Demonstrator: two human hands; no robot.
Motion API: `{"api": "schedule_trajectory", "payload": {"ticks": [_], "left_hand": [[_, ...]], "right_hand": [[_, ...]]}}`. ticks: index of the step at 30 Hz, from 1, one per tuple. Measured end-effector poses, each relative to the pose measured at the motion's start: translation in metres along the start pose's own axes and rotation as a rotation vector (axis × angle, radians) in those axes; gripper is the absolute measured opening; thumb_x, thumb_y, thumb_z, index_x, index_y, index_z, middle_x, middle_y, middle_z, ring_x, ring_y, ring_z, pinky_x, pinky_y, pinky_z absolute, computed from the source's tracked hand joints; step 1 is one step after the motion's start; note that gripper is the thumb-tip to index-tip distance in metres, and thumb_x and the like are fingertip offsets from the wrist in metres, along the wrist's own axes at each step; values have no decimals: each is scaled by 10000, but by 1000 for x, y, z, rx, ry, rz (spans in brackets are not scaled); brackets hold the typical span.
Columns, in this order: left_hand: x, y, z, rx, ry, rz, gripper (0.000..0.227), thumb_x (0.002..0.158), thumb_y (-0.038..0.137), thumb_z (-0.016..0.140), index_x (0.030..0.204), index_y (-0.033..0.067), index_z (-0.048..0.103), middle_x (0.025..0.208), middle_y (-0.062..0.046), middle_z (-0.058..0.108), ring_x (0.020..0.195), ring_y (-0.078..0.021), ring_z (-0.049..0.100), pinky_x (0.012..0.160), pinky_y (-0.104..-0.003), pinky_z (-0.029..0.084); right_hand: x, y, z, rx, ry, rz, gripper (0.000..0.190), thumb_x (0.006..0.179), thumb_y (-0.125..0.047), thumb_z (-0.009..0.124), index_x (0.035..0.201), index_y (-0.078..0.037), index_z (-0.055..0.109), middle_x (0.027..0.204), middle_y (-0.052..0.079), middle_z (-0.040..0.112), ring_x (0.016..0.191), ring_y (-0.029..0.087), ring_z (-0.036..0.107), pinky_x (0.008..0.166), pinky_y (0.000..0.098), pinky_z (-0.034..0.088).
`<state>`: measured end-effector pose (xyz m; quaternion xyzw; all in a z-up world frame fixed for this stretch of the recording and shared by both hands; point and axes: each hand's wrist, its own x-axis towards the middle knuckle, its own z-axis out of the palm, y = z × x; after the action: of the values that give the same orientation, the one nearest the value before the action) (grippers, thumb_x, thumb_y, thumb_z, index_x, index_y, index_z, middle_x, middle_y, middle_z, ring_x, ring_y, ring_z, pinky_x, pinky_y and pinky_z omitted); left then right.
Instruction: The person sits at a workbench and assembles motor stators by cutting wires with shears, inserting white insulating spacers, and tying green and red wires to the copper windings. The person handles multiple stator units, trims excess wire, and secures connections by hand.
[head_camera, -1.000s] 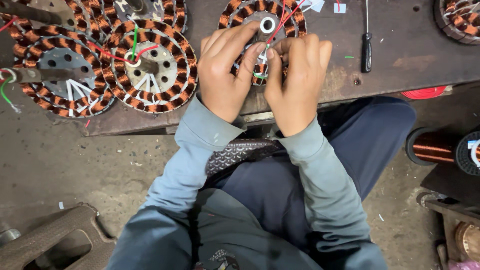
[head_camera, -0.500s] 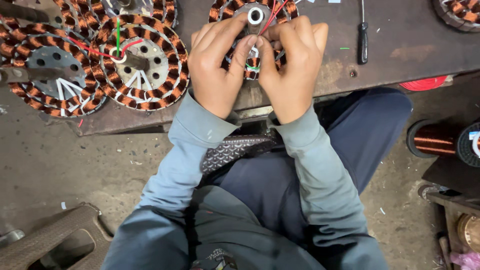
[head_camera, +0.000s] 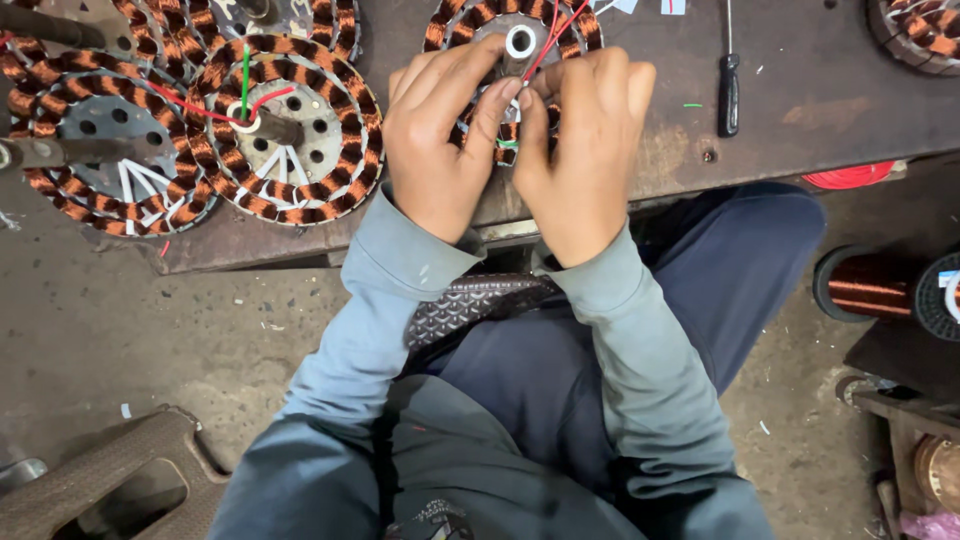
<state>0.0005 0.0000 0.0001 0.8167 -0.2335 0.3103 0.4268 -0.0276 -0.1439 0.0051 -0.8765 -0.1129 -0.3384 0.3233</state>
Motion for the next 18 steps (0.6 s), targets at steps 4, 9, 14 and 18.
{"api": "schedule_trajectory", "payload": {"ticks": [4, 9, 14, 18], "left_hand": [[0, 0, 0, -14, -4, -9, 270, 1045, 177, 738, 1276, 45, 692, 1222, -92, 725, 1122, -276, 671, 947, -359, 491], [0, 2, -1, -15, 0, -1, 261, 1053, 179, 736, 1276, 51, 692, 1229, -92, 724, 1143, -274, 675, 957, -357, 490], [1, 2, -1, -17, 3, -10, 263, 1044, 174, 735, 1270, 46, 694, 1209, -96, 723, 1134, -281, 673, 984, -377, 491], [0, 2, -2, -15, -2, -7, 259, 1053, 170, 728, 1279, 47, 693, 1213, -93, 721, 1147, -282, 672, 968, -360, 490]], "right_hand": [[2, 0, 6, -13, 9, -5, 144, 951, 49, 686, 1030, -6, 578, 1062, 139, 532, 1020, 326, 463, 897, 417, 396], [3, -5, -11, 33, 43, 10, 165, 989, -42, 804, 1052, -48, 652, 1065, 107, 564, 984, 292, 497, 870, 394, 410], [1, -10, -18, -41, 10, 39, 164, 937, -34, 806, 969, -54, 646, 1011, 97, 567, 1006, 303, 495, 886, 419, 410], [1, -7, -9, -25, -29, 41, 145, 954, 11, 744, 978, -30, 607, 1017, 124, 542, 977, 315, 480, 852, 409, 408]]}}
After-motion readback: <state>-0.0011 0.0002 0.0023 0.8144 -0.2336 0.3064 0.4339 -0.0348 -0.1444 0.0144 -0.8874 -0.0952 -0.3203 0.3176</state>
